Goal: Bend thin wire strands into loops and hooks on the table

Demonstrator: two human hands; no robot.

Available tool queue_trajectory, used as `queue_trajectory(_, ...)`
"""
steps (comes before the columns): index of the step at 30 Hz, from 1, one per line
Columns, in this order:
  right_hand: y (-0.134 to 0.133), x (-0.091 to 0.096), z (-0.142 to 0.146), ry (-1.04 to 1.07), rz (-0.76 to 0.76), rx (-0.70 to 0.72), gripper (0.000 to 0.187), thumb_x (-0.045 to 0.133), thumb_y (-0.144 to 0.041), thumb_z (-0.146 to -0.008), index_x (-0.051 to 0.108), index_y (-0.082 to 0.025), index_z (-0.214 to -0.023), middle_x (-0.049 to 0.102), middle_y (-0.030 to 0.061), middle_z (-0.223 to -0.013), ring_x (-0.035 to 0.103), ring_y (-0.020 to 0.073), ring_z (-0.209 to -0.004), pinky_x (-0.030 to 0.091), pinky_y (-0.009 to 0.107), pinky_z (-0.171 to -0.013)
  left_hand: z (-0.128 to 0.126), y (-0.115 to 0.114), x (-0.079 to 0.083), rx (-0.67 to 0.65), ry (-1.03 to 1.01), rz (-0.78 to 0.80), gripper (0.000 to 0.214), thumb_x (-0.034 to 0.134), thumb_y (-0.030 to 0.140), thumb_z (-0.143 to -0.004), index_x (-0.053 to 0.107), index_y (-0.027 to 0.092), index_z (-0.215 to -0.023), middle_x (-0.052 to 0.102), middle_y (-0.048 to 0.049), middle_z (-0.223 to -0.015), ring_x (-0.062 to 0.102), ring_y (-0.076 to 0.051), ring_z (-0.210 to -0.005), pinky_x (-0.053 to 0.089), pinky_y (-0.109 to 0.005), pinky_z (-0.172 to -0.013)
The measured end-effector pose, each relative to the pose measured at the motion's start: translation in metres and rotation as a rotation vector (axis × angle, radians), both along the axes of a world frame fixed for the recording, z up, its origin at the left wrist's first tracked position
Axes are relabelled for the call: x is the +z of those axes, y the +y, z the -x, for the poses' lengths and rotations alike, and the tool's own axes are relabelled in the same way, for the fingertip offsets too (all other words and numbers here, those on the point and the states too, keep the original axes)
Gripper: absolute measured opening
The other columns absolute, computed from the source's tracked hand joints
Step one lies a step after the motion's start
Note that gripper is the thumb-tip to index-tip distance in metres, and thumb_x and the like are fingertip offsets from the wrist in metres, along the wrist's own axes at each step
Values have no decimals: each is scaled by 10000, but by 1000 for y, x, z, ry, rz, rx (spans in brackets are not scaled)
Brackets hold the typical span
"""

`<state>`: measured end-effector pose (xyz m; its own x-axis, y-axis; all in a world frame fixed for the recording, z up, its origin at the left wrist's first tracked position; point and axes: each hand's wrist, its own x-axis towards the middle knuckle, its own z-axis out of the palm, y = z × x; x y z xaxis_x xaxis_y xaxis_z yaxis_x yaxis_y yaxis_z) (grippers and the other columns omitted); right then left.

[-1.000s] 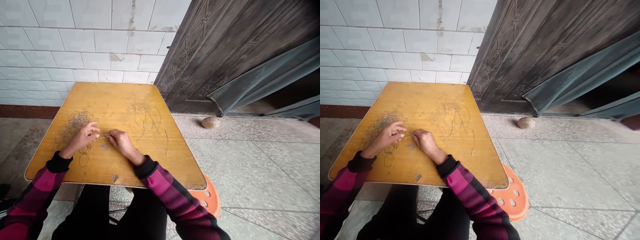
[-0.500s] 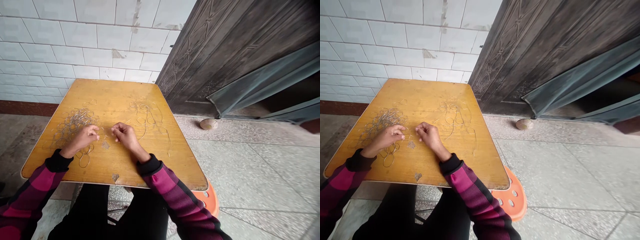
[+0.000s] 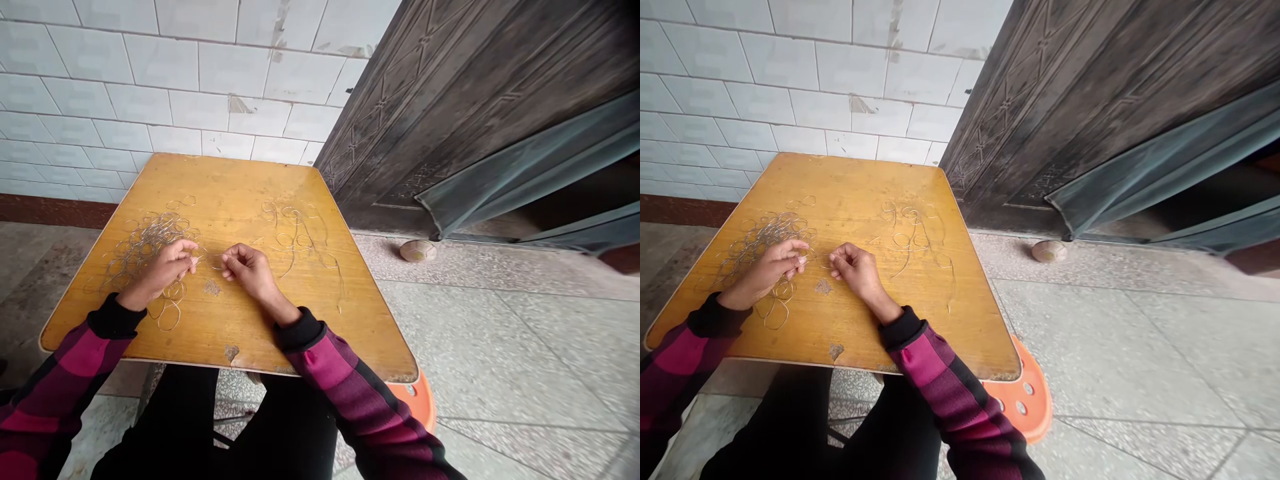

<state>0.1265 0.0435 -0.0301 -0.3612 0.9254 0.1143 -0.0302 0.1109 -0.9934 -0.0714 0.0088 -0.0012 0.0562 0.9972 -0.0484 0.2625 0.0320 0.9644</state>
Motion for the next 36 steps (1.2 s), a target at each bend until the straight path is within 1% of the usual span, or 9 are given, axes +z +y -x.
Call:
queue_trajectory(3,1,5,-3,15,-3,0,321,676,-478,-774,569,-176,-761,594,-28,-635,564,78,-505,472,205,-499,1,0,2,4,-8,15,289,584,299,-745,536,165,-997,548,27,-632,452,-104,-522,321,-239,-498)
queue_trajectory(8,4,12,-7,67,95,11,323,723,-457,-720,574,-172,-744,599,-39,-597,501,56,-423,403,181,-413,2,-1,2,-33,53,23,256,592,334,-751,589,168,-946,569,9,-666,457,-111,-542,313,-247,-509)
queue_trajectory(14,3,11,-6,103,182,-15,307,727,-431,-708,575,-166,-720,565,-66,-535,427,33,-358,322,154,-336,1,-3,3,-25,41,7,268,623,364,-738,602,161,-912,570,7,-683,487,-119,-589,337,-245,-529)
queue_trajectory(20,3,7,-4,167,312,63,337,753,-438,-681,560,-167,-738,604,-54,-556,486,45,-375,361,154,-342,0,-1,-3,-3,74,-86,270,627,352,-749,575,168,-941,581,17,-668,527,-132,-609,365,-246,-540)
queue_trajectory(24,2,9,-6,170,252,72,322,750,-426,-709,567,-162,-735,595,-63,-546,473,34,-362,355,143,-340,2,2,-6,15,-8,-69,220,618,346,-749,595,170,-879,579,15,-641,517,-121,-570,345,-232,-502)
queue_trajectory(28,0,10,-5,237,212,114,333,761,-437,-723,577,-163,-771,642,-42,-618,590,65,-458,489,175,-442,2,3,-6,7,-81,-41,173,617,328,-746,599,163,-793,557,15,-612,481,-102,-541,324,-218,-485)
queue_trajectory(30,-2,9,-3,281,241,141,347,775,-439,-716,575,-164,-788,665,-29,-650,636,83,-510,529,192,-486,1,3,-5,-2,-89,-43,181,617,336,-752,594,160,-784,555,16,-604,467,-97,-528,318,-217,-479)
queue_trajectory(32,-3,7,0,327,292,155,357,786,-436,-709,569,-165,-793,677,-25,-658,654,89,-526,540,190,-494,0,2,-3,-6,-70,-57,209,614,365,-767,584,159,-789,556,18,-599,451,-93,-508,320,-219,-475)
queue_trajectory(36,-4,2,4,398,401,172,343,799,-400,-710,571,-161,-800,689,-19,-667,668,88,-538,550,175,-499,-2,0,-2,-49,29,-138,264,575,417,-821,575,159,-874,584,18,-626,453,-94,-498,366,-234,-503)
